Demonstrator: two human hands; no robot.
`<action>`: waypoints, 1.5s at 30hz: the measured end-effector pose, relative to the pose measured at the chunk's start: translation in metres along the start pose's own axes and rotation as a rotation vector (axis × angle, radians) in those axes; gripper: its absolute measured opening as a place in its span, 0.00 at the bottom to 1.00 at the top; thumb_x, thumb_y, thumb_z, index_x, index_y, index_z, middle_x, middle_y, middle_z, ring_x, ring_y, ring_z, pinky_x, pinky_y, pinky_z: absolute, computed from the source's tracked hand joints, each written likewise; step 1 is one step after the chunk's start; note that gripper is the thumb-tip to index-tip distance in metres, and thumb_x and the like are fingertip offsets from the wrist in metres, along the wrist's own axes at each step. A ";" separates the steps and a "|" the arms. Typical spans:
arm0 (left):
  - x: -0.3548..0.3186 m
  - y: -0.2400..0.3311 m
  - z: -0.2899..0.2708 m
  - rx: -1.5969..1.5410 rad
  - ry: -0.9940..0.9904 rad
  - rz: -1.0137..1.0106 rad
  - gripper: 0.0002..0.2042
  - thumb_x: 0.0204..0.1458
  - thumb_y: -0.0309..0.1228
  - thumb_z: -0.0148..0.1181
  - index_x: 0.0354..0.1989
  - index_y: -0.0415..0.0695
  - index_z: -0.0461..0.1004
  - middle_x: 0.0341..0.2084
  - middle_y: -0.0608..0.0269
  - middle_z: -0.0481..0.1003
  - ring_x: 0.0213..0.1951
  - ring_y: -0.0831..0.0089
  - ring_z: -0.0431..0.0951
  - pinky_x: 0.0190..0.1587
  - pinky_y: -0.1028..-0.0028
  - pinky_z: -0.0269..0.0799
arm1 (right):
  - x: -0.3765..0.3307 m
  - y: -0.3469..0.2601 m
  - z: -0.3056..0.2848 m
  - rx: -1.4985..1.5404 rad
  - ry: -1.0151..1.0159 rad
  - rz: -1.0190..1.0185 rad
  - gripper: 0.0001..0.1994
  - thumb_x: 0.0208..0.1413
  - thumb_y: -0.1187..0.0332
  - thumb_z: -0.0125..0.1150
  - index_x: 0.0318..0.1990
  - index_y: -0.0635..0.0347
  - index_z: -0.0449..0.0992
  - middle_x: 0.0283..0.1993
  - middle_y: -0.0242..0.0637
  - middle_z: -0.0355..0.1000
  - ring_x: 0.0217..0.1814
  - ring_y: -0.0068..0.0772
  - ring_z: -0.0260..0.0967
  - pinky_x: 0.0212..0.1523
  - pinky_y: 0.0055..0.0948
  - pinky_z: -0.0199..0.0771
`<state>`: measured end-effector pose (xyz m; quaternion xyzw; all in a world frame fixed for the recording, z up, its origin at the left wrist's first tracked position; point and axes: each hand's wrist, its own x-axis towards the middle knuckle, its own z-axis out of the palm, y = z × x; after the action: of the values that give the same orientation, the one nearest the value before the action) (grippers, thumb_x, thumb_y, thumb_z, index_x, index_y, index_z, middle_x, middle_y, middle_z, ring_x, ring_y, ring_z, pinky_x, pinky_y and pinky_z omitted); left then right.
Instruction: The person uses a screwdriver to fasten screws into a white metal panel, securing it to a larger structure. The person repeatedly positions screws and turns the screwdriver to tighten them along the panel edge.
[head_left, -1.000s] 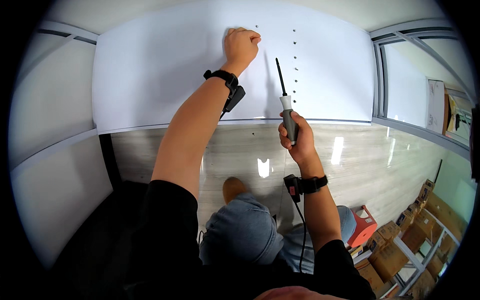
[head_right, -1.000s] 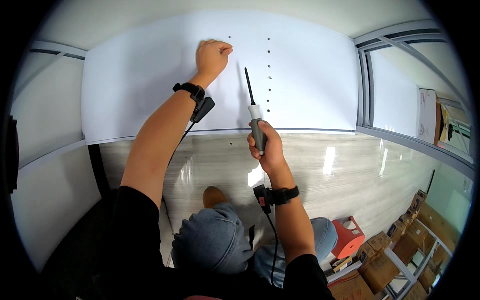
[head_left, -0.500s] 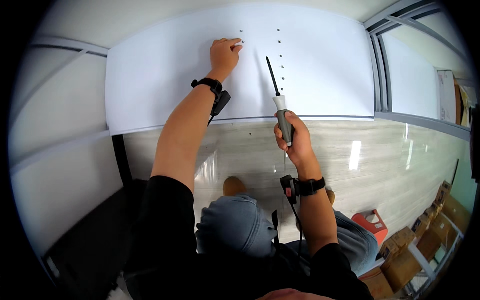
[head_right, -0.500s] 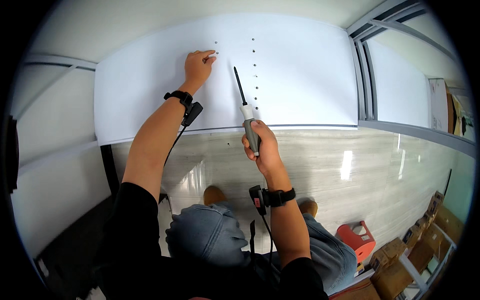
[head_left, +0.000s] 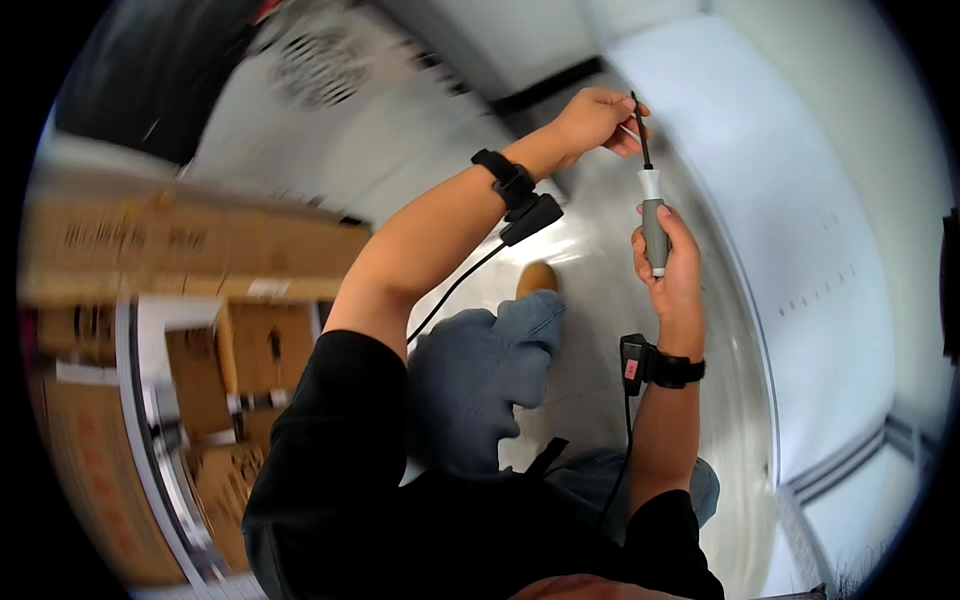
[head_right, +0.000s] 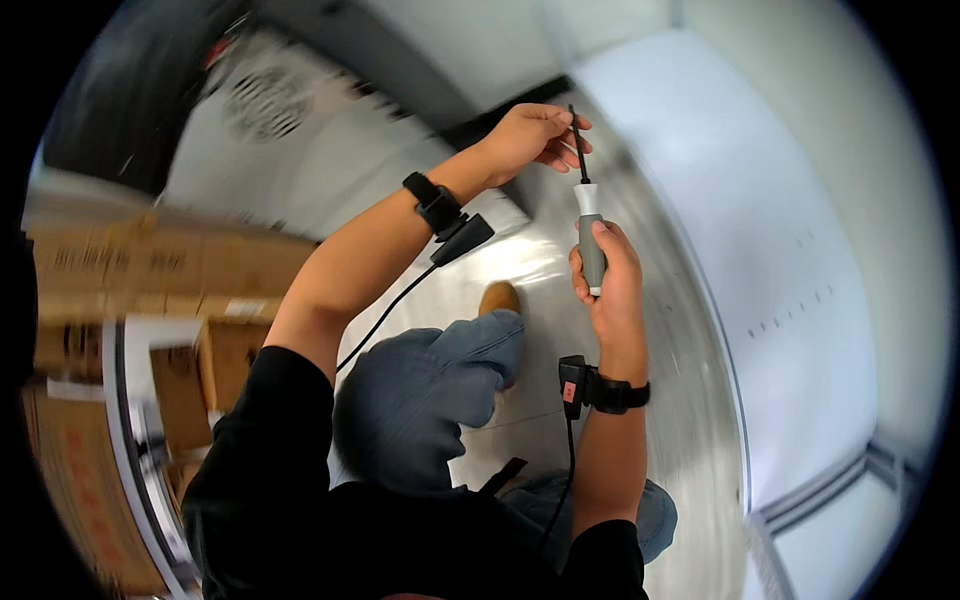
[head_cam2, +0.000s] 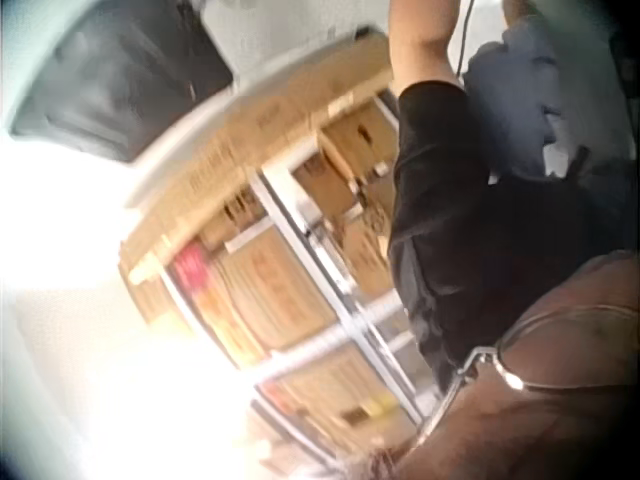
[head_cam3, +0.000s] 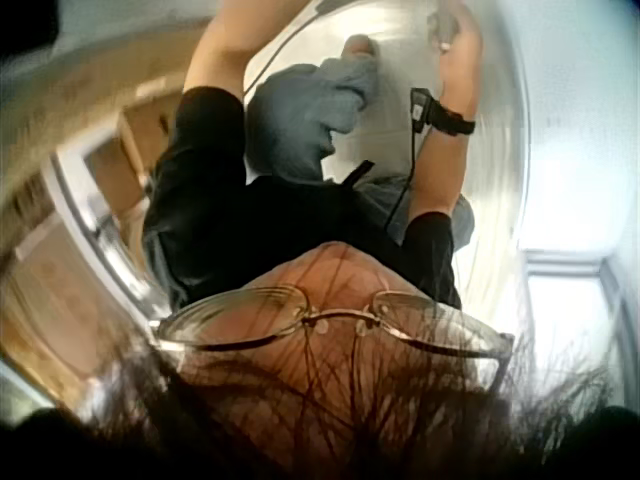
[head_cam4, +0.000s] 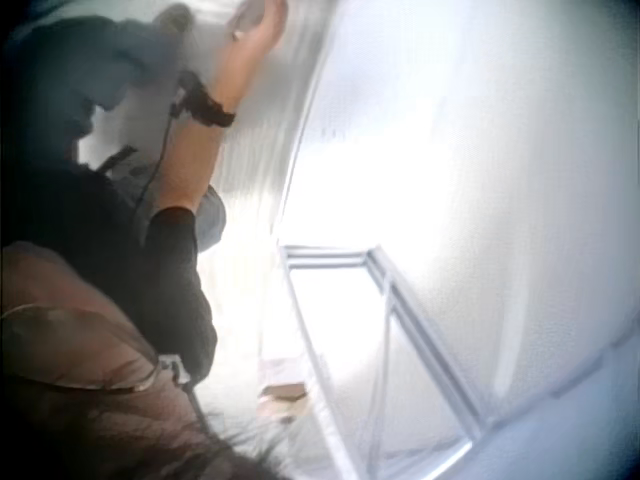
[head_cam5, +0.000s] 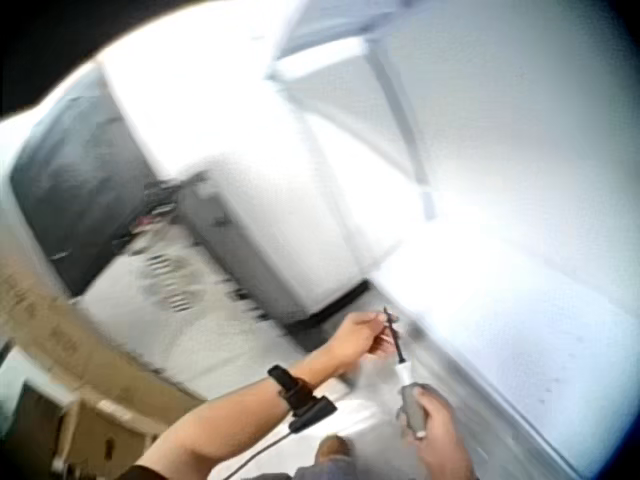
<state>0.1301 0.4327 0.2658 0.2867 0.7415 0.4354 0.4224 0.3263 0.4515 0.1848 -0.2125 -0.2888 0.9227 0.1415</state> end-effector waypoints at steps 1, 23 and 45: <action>-0.021 0.004 -0.010 -0.046 0.089 0.004 0.15 0.63 0.33 0.39 0.45 0.36 0.71 0.35 0.55 0.77 0.29 0.75 0.77 0.35 0.76 0.75 | -0.003 -0.003 0.009 -0.026 -0.080 0.037 0.15 0.58 0.57 0.48 0.43 0.60 0.67 0.19 0.32 0.65 0.12 0.18 0.54 0.11 0.18 0.45; -0.277 -0.120 -0.200 -0.720 0.631 0.275 0.12 0.60 0.31 0.45 0.46 0.41 0.71 0.25 0.66 0.73 0.20 0.82 0.70 0.21 0.82 0.62 | -0.058 0.155 0.246 -0.599 -0.381 0.098 0.17 0.60 0.62 0.50 0.52 0.59 0.61 0.32 0.36 0.72 0.26 0.17 0.63 0.16 0.18 0.61; -0.248 -0.137 -0.222 -0.771 0.635 0.303 0.11 0.60 0.31 0.44 0.43 0.41 0.73 0.22 0.72 0.71 0.18 0.84 0.64 0.20 0.82 0.57 | -0.036 0.184 0.267 -0.412 -0.358 0.023 0.23 0.59 0.66 0.47 0.61 0.58 0.55 0.34 0.40 0.71 0.12 0.22 0.62 0.11 0.19 0.54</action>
<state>0.0469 0.0839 0.2958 0.0684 0.5691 0.7985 0.1837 0.2057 0.1654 0.2845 -0.0733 -0.4886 0.8689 0.0314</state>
